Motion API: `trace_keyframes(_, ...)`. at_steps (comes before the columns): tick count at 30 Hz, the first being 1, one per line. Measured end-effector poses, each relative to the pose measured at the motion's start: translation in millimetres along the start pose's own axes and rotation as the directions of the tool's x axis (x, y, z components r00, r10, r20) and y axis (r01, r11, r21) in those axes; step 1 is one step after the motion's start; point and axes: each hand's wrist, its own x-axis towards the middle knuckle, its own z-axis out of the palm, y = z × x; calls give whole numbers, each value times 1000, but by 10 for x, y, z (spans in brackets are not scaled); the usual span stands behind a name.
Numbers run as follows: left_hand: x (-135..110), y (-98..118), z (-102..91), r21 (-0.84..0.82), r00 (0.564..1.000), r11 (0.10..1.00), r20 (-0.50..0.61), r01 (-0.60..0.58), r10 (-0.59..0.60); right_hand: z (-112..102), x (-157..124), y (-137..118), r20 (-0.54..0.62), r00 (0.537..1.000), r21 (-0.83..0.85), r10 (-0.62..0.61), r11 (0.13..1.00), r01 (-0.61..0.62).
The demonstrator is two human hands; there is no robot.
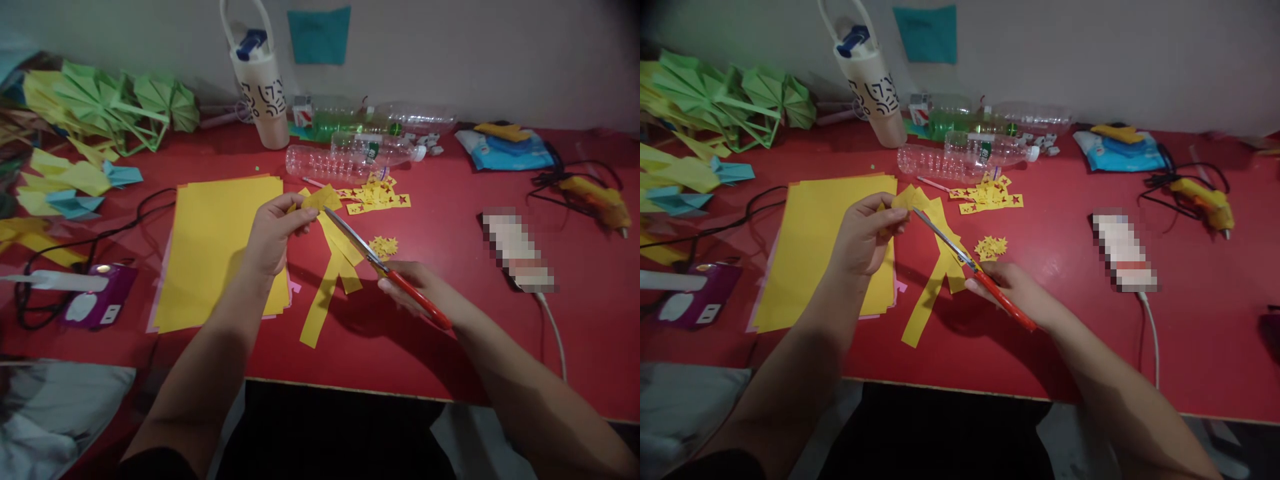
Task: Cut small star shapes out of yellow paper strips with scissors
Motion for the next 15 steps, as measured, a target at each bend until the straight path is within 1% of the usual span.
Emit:
trace_keyframes(7, 15, 6, -13, 6, 999, 1000, 32, -16, 16, -5, -19, -3, 34, 999, -35, -13, 999, 14)
trace_keyframes(15, -11, 58, -10, 50, 999, 998, 37, 30, -32, -18, -18, 59, 64, 998, -55, -21, 998, 25)
